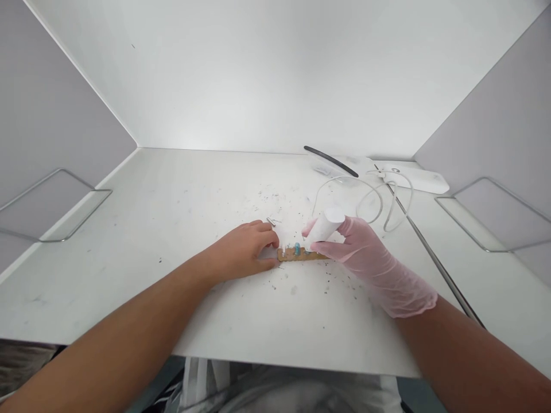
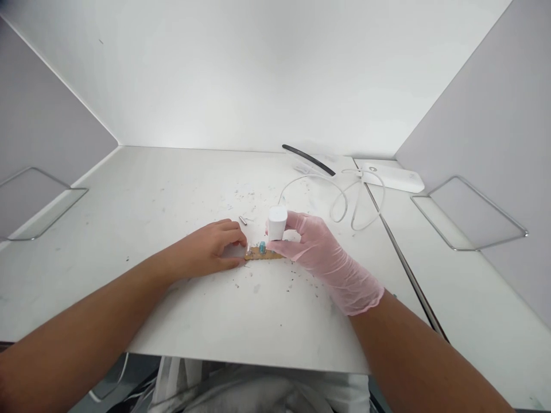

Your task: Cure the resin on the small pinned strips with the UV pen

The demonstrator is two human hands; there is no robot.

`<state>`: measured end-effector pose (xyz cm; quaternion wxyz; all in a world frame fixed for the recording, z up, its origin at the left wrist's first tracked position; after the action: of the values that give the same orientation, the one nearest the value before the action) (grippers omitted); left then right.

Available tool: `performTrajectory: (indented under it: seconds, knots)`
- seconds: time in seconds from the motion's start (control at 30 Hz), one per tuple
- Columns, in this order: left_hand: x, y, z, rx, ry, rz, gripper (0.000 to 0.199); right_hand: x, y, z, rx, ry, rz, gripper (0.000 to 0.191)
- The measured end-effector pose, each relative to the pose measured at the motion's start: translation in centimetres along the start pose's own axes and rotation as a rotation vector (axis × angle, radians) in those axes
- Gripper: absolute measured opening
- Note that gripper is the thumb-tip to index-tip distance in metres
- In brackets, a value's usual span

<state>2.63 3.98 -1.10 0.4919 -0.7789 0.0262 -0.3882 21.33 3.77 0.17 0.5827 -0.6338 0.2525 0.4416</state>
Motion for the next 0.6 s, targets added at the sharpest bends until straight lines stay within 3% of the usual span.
performTrajectory:
  seconds: [0.2, 0.6]
  knots:
    - [0.12, 0.02, 0.23, -0.004, 0.045, 0.012, 0.022, -0.84, -0.54, -0.10, 0.043, -0.055, 0.011, 0.011]
    - [0.23, -0.28, 0.25, 0.000, 0.053, 0.014, 0.024, -0.32, -0.45, -0.13, 0.067, -0.046, -0.007, 0.014]
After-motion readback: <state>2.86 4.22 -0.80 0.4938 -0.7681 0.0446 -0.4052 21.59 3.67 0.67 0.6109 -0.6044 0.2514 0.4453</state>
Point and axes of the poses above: each hand's wrist, its own z-axis towards the middle knuckle, its own y-axis out of the palm, x = y × z, the point moved 8 cm from there along z, towards the middle knuckle, and after that the axes turned 9 degrees about -z, right-handed, at the moved point
